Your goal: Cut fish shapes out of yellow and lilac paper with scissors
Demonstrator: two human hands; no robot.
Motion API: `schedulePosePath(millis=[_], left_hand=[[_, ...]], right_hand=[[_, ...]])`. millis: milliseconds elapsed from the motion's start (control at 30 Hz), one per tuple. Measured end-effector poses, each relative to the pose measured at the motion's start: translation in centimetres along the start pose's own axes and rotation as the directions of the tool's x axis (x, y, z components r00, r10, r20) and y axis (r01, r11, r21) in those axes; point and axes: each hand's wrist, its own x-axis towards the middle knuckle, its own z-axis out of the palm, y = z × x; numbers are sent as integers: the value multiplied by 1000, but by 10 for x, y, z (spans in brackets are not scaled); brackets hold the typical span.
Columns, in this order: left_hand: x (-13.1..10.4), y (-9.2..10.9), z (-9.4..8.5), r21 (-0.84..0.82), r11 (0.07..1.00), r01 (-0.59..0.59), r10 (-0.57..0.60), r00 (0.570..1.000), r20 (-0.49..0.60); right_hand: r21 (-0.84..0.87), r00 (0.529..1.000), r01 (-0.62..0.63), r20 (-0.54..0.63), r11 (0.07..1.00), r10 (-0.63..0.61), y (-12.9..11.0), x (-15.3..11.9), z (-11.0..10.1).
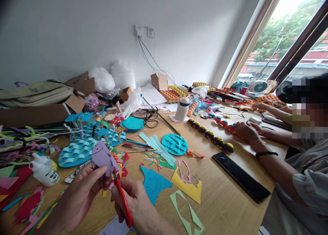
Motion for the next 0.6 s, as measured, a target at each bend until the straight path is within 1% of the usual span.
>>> schedulePosePath(millis=[367, 600], left_hand=[[0, 1, 1, 13, 1000, 18, -18, 999, -30], [-1, -1, 1, -2, 1000, 11, -11, 999, -40]], right_hand=[[-40, 998, -19, -54, 999, 17, -7, -1, 2], [-63, 999, 23, -42, 998, -26, -9, -3, 1]])
